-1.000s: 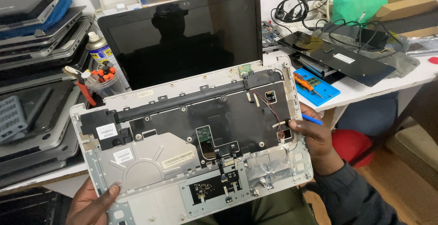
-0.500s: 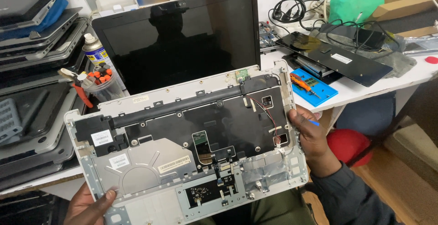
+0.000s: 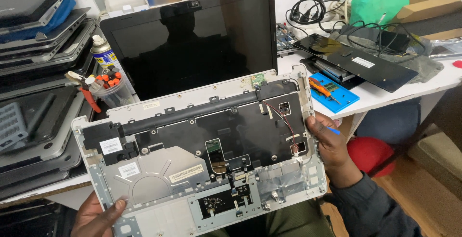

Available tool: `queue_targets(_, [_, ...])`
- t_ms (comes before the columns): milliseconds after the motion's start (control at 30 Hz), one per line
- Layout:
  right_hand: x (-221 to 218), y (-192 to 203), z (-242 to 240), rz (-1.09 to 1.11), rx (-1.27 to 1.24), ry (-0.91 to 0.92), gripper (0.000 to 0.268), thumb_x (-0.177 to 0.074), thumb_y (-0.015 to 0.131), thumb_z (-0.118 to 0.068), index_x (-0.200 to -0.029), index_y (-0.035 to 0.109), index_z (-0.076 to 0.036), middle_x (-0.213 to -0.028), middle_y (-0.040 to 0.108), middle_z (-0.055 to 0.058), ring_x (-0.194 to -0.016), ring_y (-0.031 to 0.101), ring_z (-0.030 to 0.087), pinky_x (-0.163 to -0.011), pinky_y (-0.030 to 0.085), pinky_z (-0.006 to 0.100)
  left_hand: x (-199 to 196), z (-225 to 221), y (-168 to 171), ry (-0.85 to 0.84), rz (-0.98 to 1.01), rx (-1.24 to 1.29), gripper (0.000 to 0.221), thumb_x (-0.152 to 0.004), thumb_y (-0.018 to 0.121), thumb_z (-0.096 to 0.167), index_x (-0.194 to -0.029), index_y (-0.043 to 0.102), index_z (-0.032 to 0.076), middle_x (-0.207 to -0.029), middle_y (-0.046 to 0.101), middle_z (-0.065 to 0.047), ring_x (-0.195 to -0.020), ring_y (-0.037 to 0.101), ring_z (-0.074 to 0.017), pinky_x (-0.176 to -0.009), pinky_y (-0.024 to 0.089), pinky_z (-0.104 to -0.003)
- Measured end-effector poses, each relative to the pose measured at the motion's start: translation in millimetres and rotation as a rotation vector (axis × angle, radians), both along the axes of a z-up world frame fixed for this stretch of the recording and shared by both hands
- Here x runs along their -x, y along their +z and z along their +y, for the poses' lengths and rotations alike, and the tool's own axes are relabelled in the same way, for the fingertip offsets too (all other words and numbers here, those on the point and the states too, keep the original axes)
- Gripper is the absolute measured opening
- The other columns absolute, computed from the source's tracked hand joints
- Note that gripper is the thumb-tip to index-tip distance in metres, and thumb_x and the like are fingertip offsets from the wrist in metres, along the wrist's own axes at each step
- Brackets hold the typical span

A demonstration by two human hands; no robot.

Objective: The person disassembles a laptop by first removing the bottom cover and then prying off the top palm rest assembly. They use a screwdriver to loosen screws and a plastic pry tool to separate the casing. The person then disconnects internal ribbon cables and removes the motherboard from the chassis.

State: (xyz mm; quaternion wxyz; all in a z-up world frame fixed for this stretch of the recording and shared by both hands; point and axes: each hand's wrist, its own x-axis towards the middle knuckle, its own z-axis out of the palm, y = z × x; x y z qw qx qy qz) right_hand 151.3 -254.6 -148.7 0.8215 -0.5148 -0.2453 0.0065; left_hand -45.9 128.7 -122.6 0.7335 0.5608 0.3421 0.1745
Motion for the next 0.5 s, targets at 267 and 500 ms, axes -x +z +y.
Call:
queue_targets(267, [2.3,1.9,1.3,0.040,-0.062,0.039,0.037,-0.092,0.056,-0.026,-0.108,0.063,0.006,-0.099,0.069,0.017,-0.084,0.067,0.025,-0.070,0.055,0.032,3.2,13.1,-23.4,-0.030,-0.092,-0.036,0.038,-0.082,0.047,-0.013,-0.119,0.054,-0.012,-0.112,0.059,-0.032,-0.100,0.056,-0.0478,-0.090,0.043,-0.055])
queue_targets(500, [4.6,5.2,2.9,-0.014,-0.003,-0.002,0.037,-0.094,0.053,-0.026,-0.108,0.064,0.006,-0.095,0.069,0.014,-0.081,0.067,0.022,-0.068,0.054,0.030,2.5,2.3,-11.3,-0.003,-0.065,-0.012,0.037,-0.083,0.048,-0.012,-0.119,0.054,-0.011,-0.110,0.059,-0.030,-0.100,0.056,-0.0468,-0.090,0.043,-0.055])
